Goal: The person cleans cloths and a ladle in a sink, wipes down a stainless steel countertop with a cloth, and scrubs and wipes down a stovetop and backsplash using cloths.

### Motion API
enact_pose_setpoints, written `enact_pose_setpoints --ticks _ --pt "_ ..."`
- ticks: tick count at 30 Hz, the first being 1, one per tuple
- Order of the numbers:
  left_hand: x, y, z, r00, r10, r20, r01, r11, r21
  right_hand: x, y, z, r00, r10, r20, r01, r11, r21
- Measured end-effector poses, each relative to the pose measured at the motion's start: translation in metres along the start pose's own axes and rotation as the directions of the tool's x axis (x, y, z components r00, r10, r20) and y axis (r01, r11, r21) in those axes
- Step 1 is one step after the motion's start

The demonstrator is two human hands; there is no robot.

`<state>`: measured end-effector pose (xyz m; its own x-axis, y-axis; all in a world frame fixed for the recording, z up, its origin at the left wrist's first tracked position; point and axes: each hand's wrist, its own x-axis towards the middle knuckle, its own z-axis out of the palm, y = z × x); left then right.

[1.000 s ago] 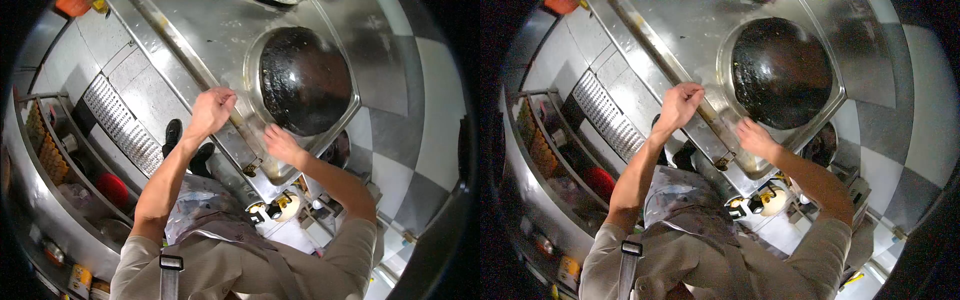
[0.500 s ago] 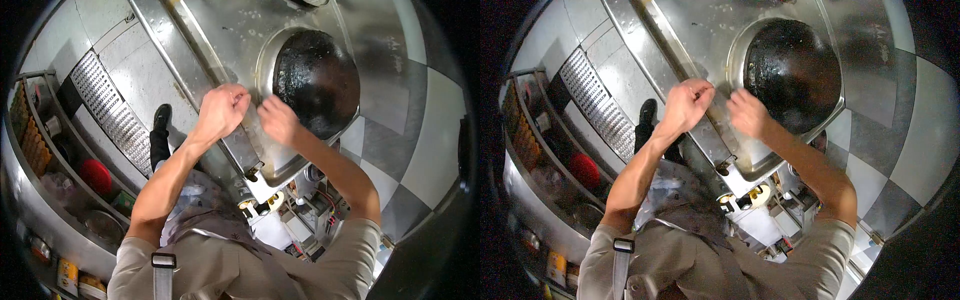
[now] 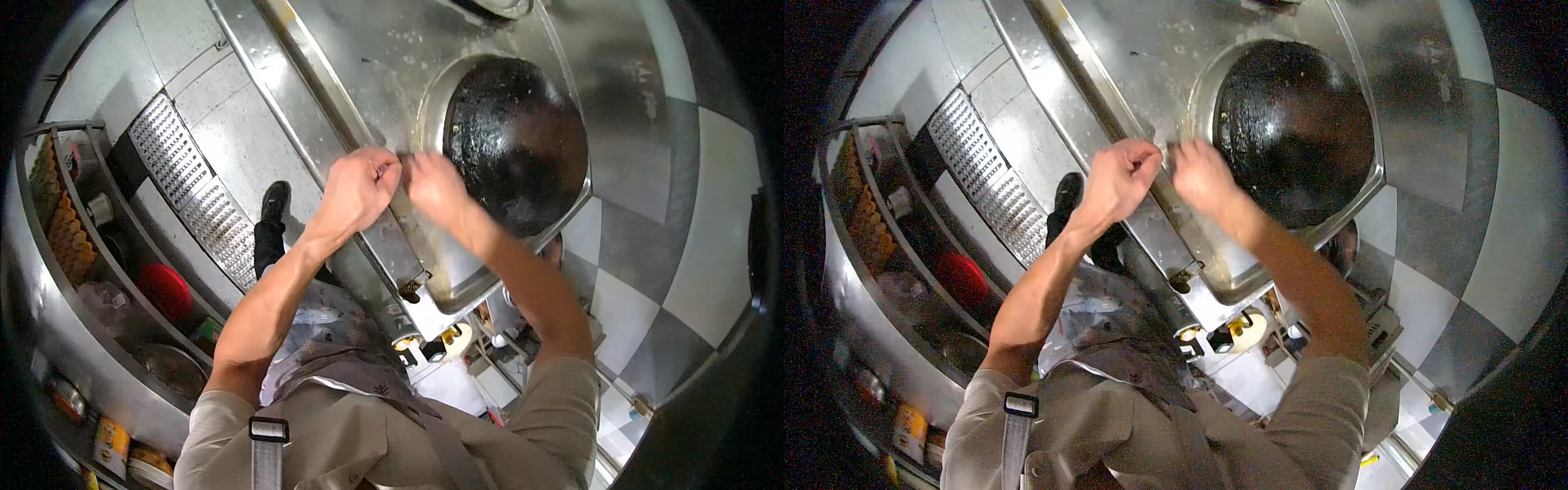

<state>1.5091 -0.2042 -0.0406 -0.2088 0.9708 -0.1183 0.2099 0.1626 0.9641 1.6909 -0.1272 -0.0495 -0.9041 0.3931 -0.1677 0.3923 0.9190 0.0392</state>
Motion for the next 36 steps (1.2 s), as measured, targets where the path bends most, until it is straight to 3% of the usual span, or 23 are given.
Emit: enact_pose_setpoints --ticks 1,6,7,8,9,11,13,14,15,16,19,21,22,23,24,25,26,27,29,30,32,35,36 --pt "-0.001 -0.002 0.000 1.000 0.012 -0.016 -0.012 1.000 0.003 -0.028 -0.008 -0.005 0.984 -0.148 0.097 0.154 0.986 -0.058" --pt "0.000 0.000 0.000 1.000 0.012 0.004 -0.012 0.999 0.031 -0.031 -0.002 -0.005 0.967 -0.203 0.154 0.204 0.979 0.006" --pt "0.000 -0.001 -0.001 1.000 0.019 0.004 -0.019 0.999 0.038 -0.008 0.008 0.014 0.996 -0.085 0.023 0.088 0.987 -0.137" --pt "-0.001 -0.002 -0.001 0.999 0.022 0.025 -0.023 0.999 0.026 0.026 0.016 0.005 0.994 0.109 -0.013 -0.109 0.994 -0.006" --pt "0.000 -0.002 -0.002 0.998 0.034 0.046 -0.035 0.999 0.013 0.058 0.031 -0.015 0.983 0.166 0.079 -0.166 0.986 -0.009" --pt "0.000 -0.004 -0.003 0.984 0.177 0.038 -0.178 0.983 0.045 0.106 0.094 -0.013 0.986 0.154 0.056 -0.146 0.981 -0.127" --pt "0.002 -0.002 -0.014 0.977 0.188 0.103 -0.193 0.981 0.036 0.144 0.147 -0.009 0.920 0.382 0.092 -0.362 0.915 -0.179" --pt "0.008 -0.002 -0.023 0.965 0.242 0.099 -0.251 0.964 0.085 0.152 0.165 -0.026 0.919 0.380 -0.099 -0.388 0.919 -0.069" --pt "0.017 -0.004 -0.031 0.953 0.290 0.090 -0.300 0.945 0.131 0.158 0.186 -0.050 0.884 0.374 -0.281 -0.379 0.924 0.038" --pt "0.029 -0.010 -0.035 0.938 0.342 0.054 -0.346 0.931 0.117 0.166 0.209 -0.071 0.834 0.457 -0.310 -0.451 0.887 0.095" --pt "0.069 -0.016 -0.054 0.920 0.372 0.126 -0.391 0.891 0.230 0.190 0.282 -0.086 0.542 0.816 -0.202 -0.726 0.575 0.376" --pt "0.083 -0.032 -0.058 0.909 0.396 0.132 -0.417 0.874 0.250 0.194 0.343 -0.058 0.575 0.787 -0.222 -0.771 0.612 0.176" --pt "0.083 -0.036 -0.060 0.893 0.392 0.223 -0.445 0.847 0.292 0.201 0.358 -0.047 0.583 0.764 -0.274 -0.789 0.613 0.030" --pt "0.083 -0.042 -0.059 0.871 0.377 0.315 -0.472 0.819 0.325 0.210 0.370 -0.031 0.584 0.769 -0.259 -0.791 0.611 0.030" --pt "0.092 -0.035 -0.057 0.829 0.482 0.282 -0.557 0.757 0.342 0.223 0.366 -0.029 0.557 0.827 -0.074 -0.829 0.549 -0.105" --pt "0.092 -0.038 -0.059 0.834 0.468 0.292 -0.546 0.770 0.329 0.230 0.366 -0.024 0.490 0.865 0.108 -0.828 0.501 -0.251" --pt "0.093 -0.042 -0.060 0.821 0.477 0.314 -0.564 0.764 0.312 0.232 0.386 -0.004 0.510 0.797 0.324 -0.724 0.601 -0.338" --pt "0.089 -0.044 -0.062 0.807 0.484 0.339 -0.580 0.760 0.294 0.232 0.384 -0.007 0.502 0.795 0.341 -0.720 0.603 -0.344" --pt "0.092 -0.042 -0.066 0.795 0.525 0.305 -0.600 0.753 0.269 0.229 0.371 -0.025 0.518 0.807 0.283 -0.845 0.534 0.024" --pt "0.093 -0.043 -0.064 0.803 0.516 0.299 -0.590 0.759 0.275 0.207 0.352 -0.037 0.637 0.770 -0.030 -0.758 0.632 0.160" --pt "0.092 -0.042 -0.063 0.811 0.510 0.287 -0.580 0.768 0.272 0.165 0.330 -0.066 0.681 0.732 -0.008 -0.706 0.659 0.260" --pt "0.090 -0.041 -0.060 0.819 0.488 0.302 -0.562 0.789 0.249 0.113 0.291 -0.062 0.609 0.789 -0.086 -0.739 0.603 0.300" --pt "0.091 -0.037 -0.059 0.832 0.488 0.265 -0.550 0.788 0.276 0.113 0.274 -0.066 0.615 0.786 0.054 -0.781 0.600 0.173"
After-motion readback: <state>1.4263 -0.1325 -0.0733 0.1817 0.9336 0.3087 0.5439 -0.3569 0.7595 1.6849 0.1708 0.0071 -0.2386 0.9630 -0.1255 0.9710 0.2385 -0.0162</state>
